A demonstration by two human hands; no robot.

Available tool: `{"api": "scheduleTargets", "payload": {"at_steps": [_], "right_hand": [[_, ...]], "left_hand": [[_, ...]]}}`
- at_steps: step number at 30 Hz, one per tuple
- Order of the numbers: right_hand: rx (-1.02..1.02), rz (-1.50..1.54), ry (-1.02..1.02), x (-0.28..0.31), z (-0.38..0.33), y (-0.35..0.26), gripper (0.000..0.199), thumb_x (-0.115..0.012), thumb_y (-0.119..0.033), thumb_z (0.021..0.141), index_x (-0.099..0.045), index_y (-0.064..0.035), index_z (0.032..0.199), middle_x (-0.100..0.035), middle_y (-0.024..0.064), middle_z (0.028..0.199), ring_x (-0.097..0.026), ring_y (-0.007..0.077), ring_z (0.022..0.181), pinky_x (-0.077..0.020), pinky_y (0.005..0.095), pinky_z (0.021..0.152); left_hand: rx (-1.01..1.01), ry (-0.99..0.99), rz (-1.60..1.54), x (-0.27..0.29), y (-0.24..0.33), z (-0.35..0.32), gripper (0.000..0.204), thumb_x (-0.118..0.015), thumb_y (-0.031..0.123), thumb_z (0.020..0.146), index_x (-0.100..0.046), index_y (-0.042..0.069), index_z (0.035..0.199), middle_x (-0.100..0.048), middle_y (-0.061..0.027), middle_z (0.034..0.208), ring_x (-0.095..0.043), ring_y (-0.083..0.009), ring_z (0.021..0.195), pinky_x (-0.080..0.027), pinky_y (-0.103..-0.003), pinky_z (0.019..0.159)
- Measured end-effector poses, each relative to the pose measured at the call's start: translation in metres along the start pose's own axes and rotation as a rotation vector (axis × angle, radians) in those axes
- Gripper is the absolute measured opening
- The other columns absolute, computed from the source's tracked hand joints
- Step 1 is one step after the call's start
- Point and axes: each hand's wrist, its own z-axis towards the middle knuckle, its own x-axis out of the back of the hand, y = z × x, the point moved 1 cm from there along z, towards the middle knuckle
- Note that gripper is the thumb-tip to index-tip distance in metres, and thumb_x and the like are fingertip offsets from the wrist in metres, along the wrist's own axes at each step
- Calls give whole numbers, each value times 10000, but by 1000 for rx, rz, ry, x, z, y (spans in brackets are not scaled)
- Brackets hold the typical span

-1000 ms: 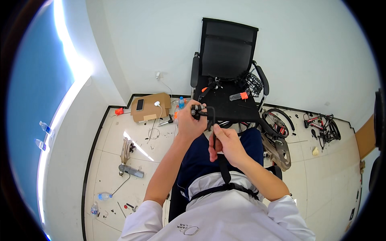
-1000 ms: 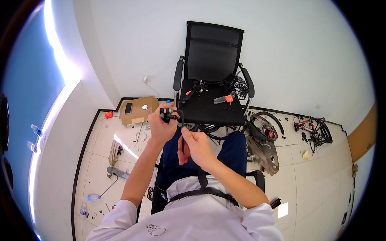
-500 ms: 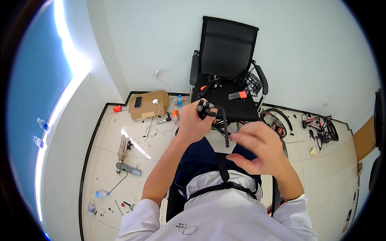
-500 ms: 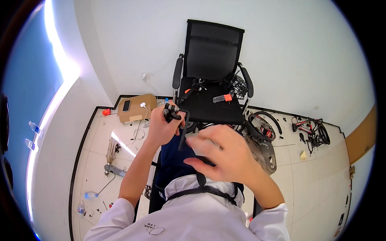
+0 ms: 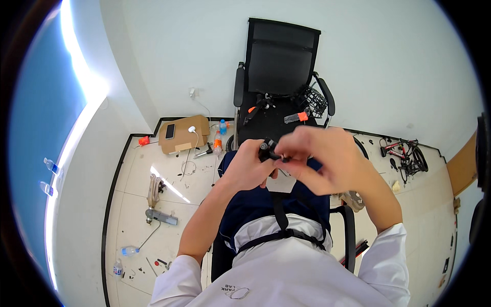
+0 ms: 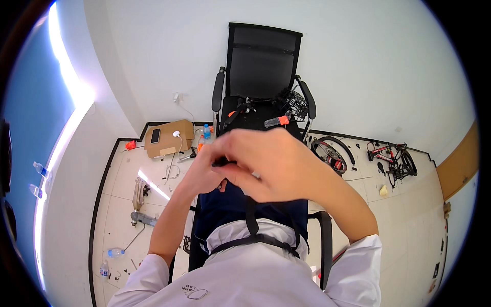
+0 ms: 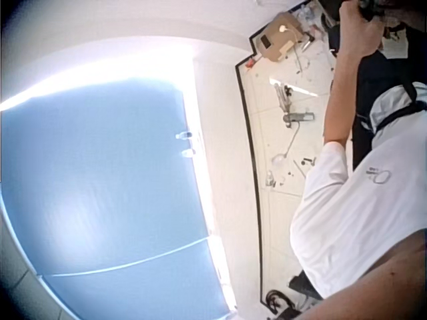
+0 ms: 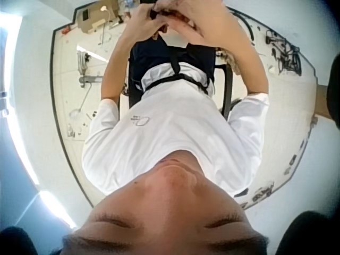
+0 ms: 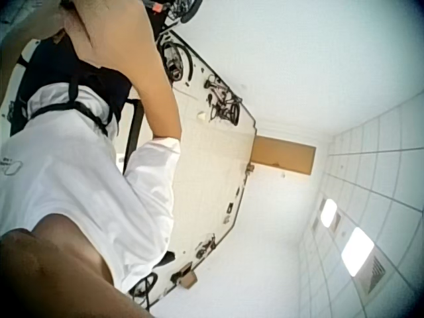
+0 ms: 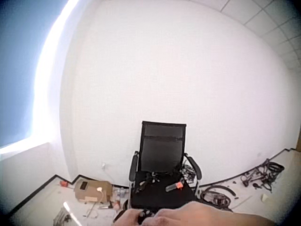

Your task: The person assembles a bicycle brake caliper by inserting a bolt and tightening it with an Allen key. They then insert a brake pad into the caliper and secure it with a small screw using a screwdriver.

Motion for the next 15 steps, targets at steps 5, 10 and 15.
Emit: {"api": "scheduleTargets", "payload": {"at_steps": [5, 10, 15], "right_hand": [[-244, 179, 228, -1, 15, 29, 133, -570, -25, 863, -594, -23, 994, -577, 58, 648, -594, 116, 478, -459, 243, 470], [-468, 781, 362, -5, 17, 76, 152, -550, -100, 943, -581, 31, 1014, -591, 66, 654, -561, 96, 449, -445, 208, 426], [-413, 413, 381, -23, 18, 105, 130, -580, -119, 913, -602, 3, 953, -626, 99, 829, -624, 169, 627, -484, 279, 544]], "left_hand": [[61, 88, -27, 0, 8, -2, 104, -584, 82, 862, -565, -15, 828, -603, -60, 611, -520, -104, 414, -415, -250, 396], [-59, 144, -124, 4, -2, 1, 125, -607, 64, 878, -521, -10, 825, -611, -116, 620, -526, -133, 401, -386, -238, 349], [7, 140, -222, 9, -5, 8, 139, -622, 84, 873, -517, 15, 814, -615, -118, 623, -536, -141, 400, -351, -245, 325]]}}
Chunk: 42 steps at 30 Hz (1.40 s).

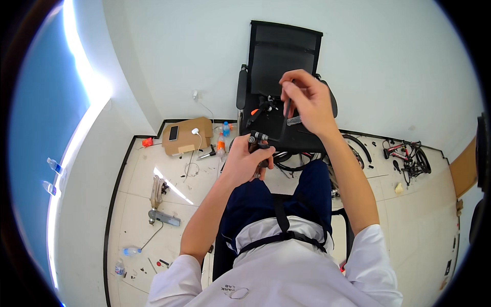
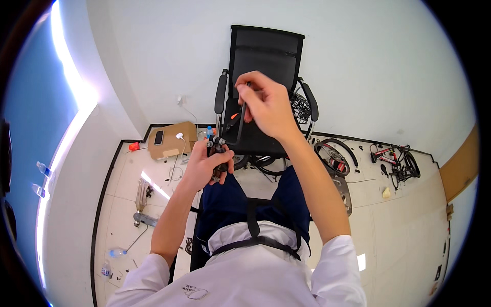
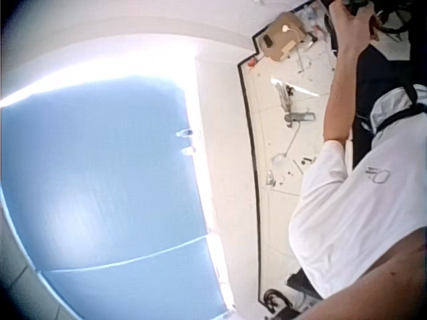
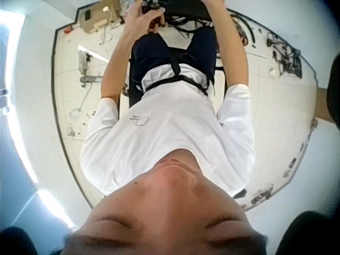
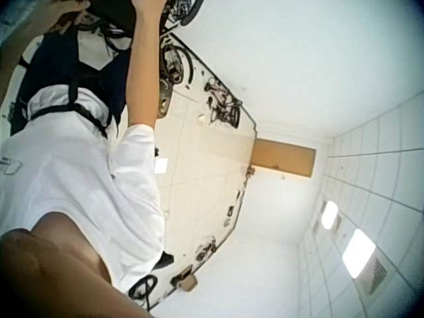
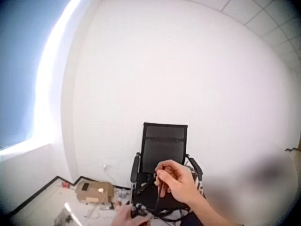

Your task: The person assembles a bicycle brake caliper by inserting a bolt and tightening it with an Allen key. They then insert a brake pad into the caliper and secure it with a small screw using a screwdriver.

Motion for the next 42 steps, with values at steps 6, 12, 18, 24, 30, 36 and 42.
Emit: {"api": "scheduleTargets", "payload": {"at_steps": [6, 12, 18, 24, 30, 36, 42], "right_hand": [[931, -976, -313, -6, -4, -25, 262, -606, -235, 851, -606, 23, 891, -620, 146, 1044, -567, 303, 1041, -418, 448, 919], [1049, -1121, -699, 8, 1, -12, 433, -580, -459, 848, -443, -94, 660, -413, 7, 640, -452, 184, 647, -382, 301, 649], [1101, -1175, -627, -3, 8, -9, 457, -592, -471, 840, -414, -102, 639, -387, 3, 595, -427, 172, 589, -358, 294, 562], [1122, -1108, -689, -16, 1, -4, 467, -623, -476, 817, -429, -102, 614, -408, 1, 577, -436, 166, 565, -371, 289, 543], [1044, -1063, -798, -31, -1, -2, 450, -637, -439, 811, -442, -101, 586, -428, 1, 547, -477, 183, 543, -402, 292, 552], [939, -1058, -793, -19, 2, 6, 501, -574, -508, 859, -487, -90, 596, -478, 28, 512, -515, 205, 505, -372, 319, 492], [870, -1119, -730, -7, -6, 18, 507, -572, -523, 859, -471, -99, 599, -466, 27, 497, -496, 210, 465, -366, 324, 480]], "left_hand": [[146, -72, -220, 27, -8, 7, 165, -645, 111, 875, -513, 49, 797, -635, -129, 639, -551, -148, 409, -340, -255, 327], [45, -50, 289, 14, -9, 9, 193, -700, 189, 835, -590, 30, 851, -618, -96, 621, -523, -128, 437, -365, -255, 414], [-125, 173, 701, -3, -12, 12, 291, -724, 241, 773, -613, -27, 783, -602, -92, 610, -553, -209, 530, -429, -318, 545], [181, -244, 131, 4, -27, 15, 187, -731, 130, 794, -573, 30, 806, -586, -39, 686, -551, -132, 560, -436, -262, 503], [203, -348, -47, 15, -41, 22, 231, -759, 136, 785, -557, 41, 729, -551, -29, 599, -512, -111, 498, -410, -271, 451], [294, -302, 120, 22, -39, 24, 222, -717, 161, 794, -557, 51, 686, -509, -15, 536, -432, -82, 431, -315, -254, 418], [230, -29, 106, 14, -43, 25, 95, -696, 92, 743, -619, 38, 761, -515, -14, 550, -438, -68, 464, -274, -248, 425]]}}
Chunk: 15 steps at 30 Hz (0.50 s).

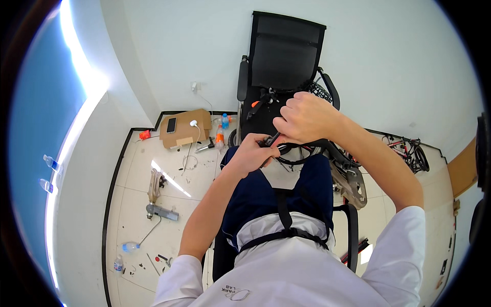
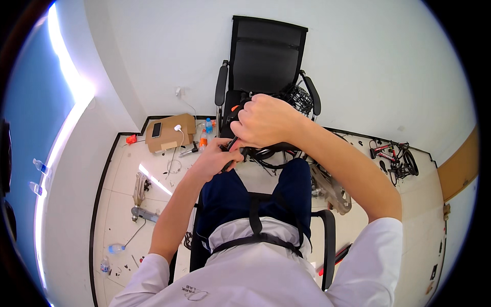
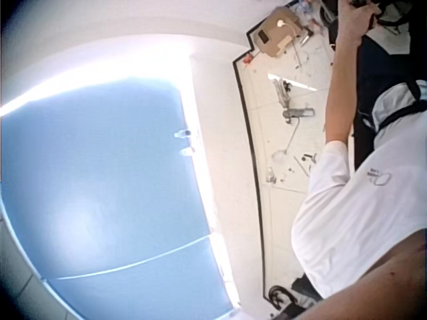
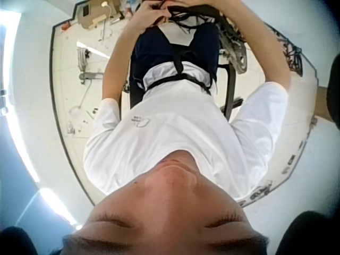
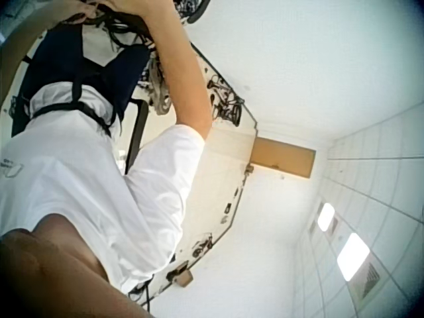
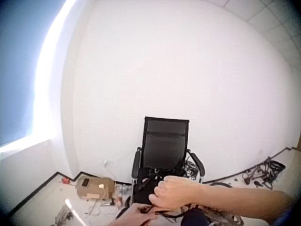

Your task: The person assembles a bicycle brake caliper by inserting a bolt and tightening it with an Allen key. They then insert a brake pad into the caliper and secure it with a small screw using a screwdriver.

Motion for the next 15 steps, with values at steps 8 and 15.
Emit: {"api": "scheduleTargets", "payload": {"at_steps": [8, 15], "right_hand": [[-285, -57, 144, -25, -12, -25, 517, -618, -548, 807, -443, -109, 596, -430, 29, 490, -483, 199, 441, -337, 325, 449], [-404, -57, 315, -35, -21, -41, 533, -659, -545, 774, -420, -108, 585, -380, 14, 488, -448, 185, 426, -319, 313, 432]], "left_hand": [[-265, 324, 247, 13, -12, 12, 153, -702, 50, 789, -608, -8, 684, -516, 24, 567, -405, -46, 516, -304, -247, 472], [-414, 433, 236, 8, -17, 10, 121, -673, 57, 741, -598, -3, 668, -541, -26, 538, -436, -68, 503, -332, -273, 477]]}}
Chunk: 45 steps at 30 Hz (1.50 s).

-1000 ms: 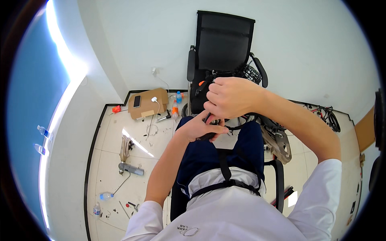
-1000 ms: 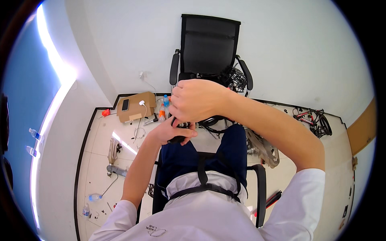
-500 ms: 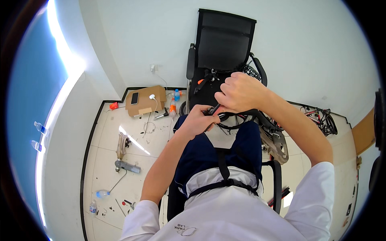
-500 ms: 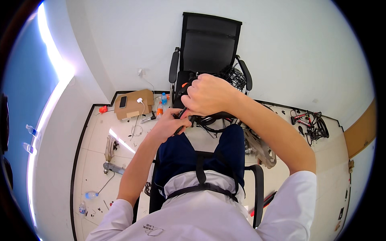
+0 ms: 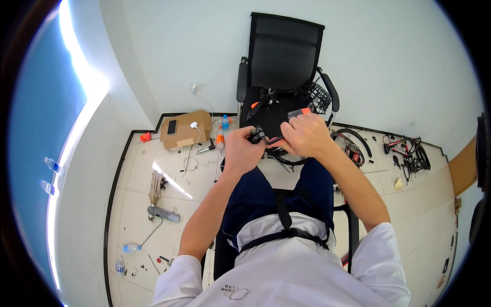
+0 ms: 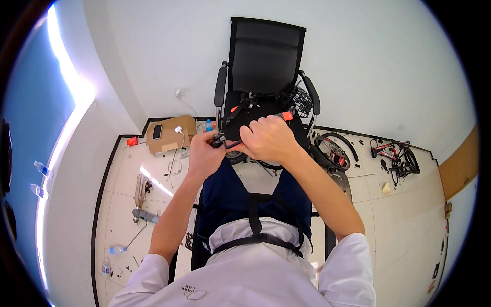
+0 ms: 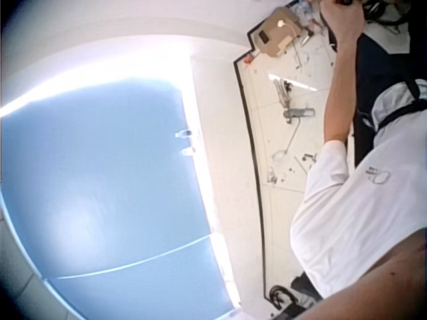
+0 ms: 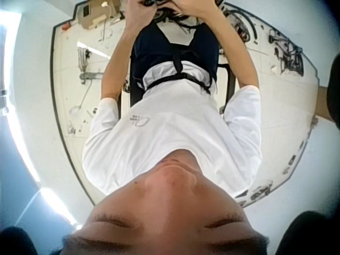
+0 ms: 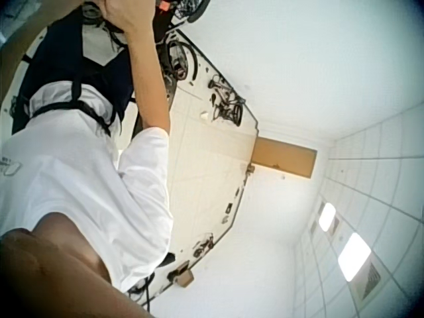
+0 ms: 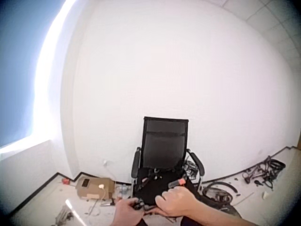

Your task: The person assembles a bicycle brake caliper by inserting a bolt and tightening it with an Allen key. They then insert a brake pad into the caliper and secure it with a small screw using a screwdriver.

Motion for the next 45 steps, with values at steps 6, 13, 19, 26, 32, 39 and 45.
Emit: {"api": "scheduleTargets", "payload": {"at_steps": [6, 13, 19, 26, 32, 39, 45], "right_hand": [[-39, 2, 104, -1, -10, -7, 535, -700, -529, 736, -412, -106, 577, -356, 8, 503, -418, 181, 426, -308, 307, 425], [0, 100, -14, 34, 10, -13, 499, -732, -512, 713, -461, -109, 595, -377, 5, 517, -449, 169, 490, -337, 302, 493], [84, 96, 46, 65, 18, 8, 494, -761, -464, 694, -445, -99, 588, -370, 15, 548, -410, 184, 513, -312, 313, 499], [225, 136, 149, 89, 15, 14, 430, -737, -373, 640, -416, -93, 580, -327, 12, 580, -360, 187, 537, -277, 307, 519], [269, 225, 178, 89, 19, -3, 258, -669, -228, 589, -447, -97, 581, -339, 13, 573, -372, 182, 530, -284, 305, 508], [242, 225, 207, 83, 15, -19, 210, -631, -159, 607, -433, -105, 559, -337, -2, 528, -358, 153, 443, -290, 277, 428], [-50, 491, 114, 75, 7, -24, 268, -640, -153, 642, -403, -116, 523, -298, -4, 480, -347, 141, 410, -282, 275, 396]], "left_hand": [[-28, 53, 162, 1, 29, -7, 125, -678, 57, 729, -586, 0, 667, -517, -27, 525, -435, -72, 495, -342, -268, 479], [-199, 118, 150, 13, 32, -8, 193, -719, 94, 758, -561, 4, 692, -481, -22, 511, -411, -59, 486, -319, -256, 463], [-48, -383, -263, 33, 59, -15, 294, -660, 131, 830, -606, -11, 1081, -638, -45, 892, -570, -83, 743, -463, -235, 631], [-141, -555, -388, 26, 62, -19, 231, -470, 119, 978, -593, -30, 1105, -643, -140, 1065, -647, -170, 936, -517, -289, 825], [157, -549, -696, 10, 84, -38, 267, -467, 217, 1002, -590, -14, 1052, -626, -41, 895, -587, -92, 794, -455, -225, 695], [246, -773, -843, 8, 86, -39, 239, -446, 224, 1003, -533, 4, 977, -530, -32, 815, -516, -95, 728, -436, -245, 661], [156, -680, -660, 6, 95, -38, 224, -436, 212, 997, -528, 11, 957, -503, -17, 810, -479, -82, 742, -423, -245, 656]]}}
